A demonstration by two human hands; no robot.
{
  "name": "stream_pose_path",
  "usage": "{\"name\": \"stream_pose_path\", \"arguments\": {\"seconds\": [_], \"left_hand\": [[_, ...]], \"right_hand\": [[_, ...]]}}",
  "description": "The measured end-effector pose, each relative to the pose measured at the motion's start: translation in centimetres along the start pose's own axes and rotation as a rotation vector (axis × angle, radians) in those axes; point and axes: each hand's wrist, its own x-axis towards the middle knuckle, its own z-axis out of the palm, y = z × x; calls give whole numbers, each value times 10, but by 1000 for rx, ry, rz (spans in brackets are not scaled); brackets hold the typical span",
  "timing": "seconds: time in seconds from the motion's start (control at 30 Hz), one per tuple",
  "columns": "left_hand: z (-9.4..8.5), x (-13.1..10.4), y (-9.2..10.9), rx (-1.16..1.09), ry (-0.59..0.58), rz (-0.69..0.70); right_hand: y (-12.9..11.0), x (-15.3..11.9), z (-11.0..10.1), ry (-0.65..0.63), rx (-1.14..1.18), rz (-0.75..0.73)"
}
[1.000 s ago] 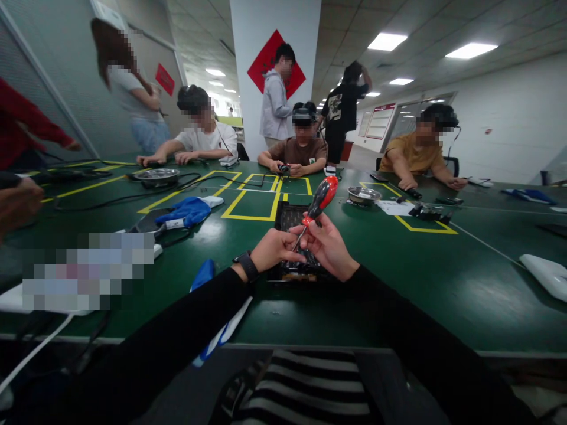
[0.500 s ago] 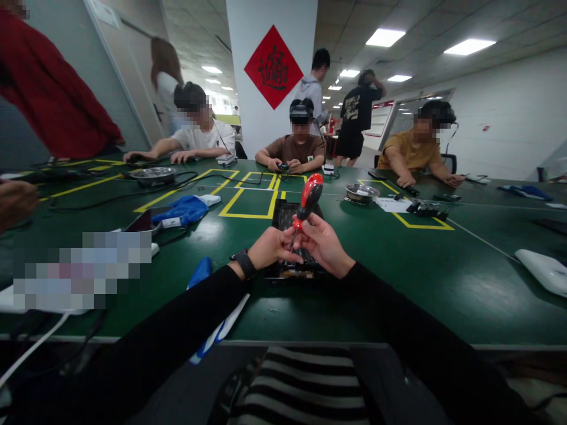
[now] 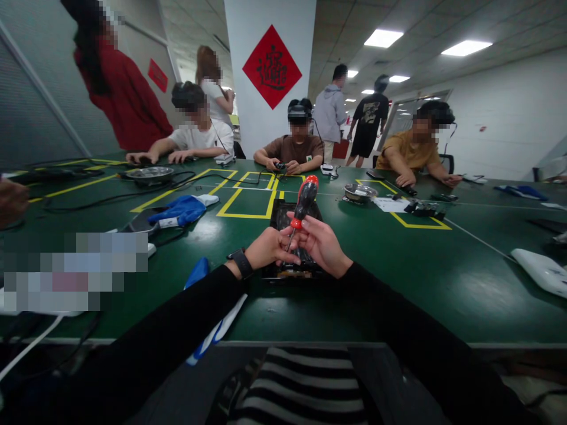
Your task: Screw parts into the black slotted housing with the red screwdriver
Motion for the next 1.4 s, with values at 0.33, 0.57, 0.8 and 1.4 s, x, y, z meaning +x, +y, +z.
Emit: {"name": "stream_pose_path", "arguments": {"seconds": [0.33, 0.57, 0.8, 1.4], "left_hand": [[2, -1, -6, -45, -22, -50], [2, 0, -6, -11, 17, -21], [1, 0, -5, -50, -17, -33], [0, 0, -1, 2, -35, -27]], "right_hand": [[6, 2, -4, 18, 14, -19], [3, 0, 0, -27, 38, 15], [7, 1, -3, 8, 17, -39], [8, 3, -3, 49, -40, -72]]}}
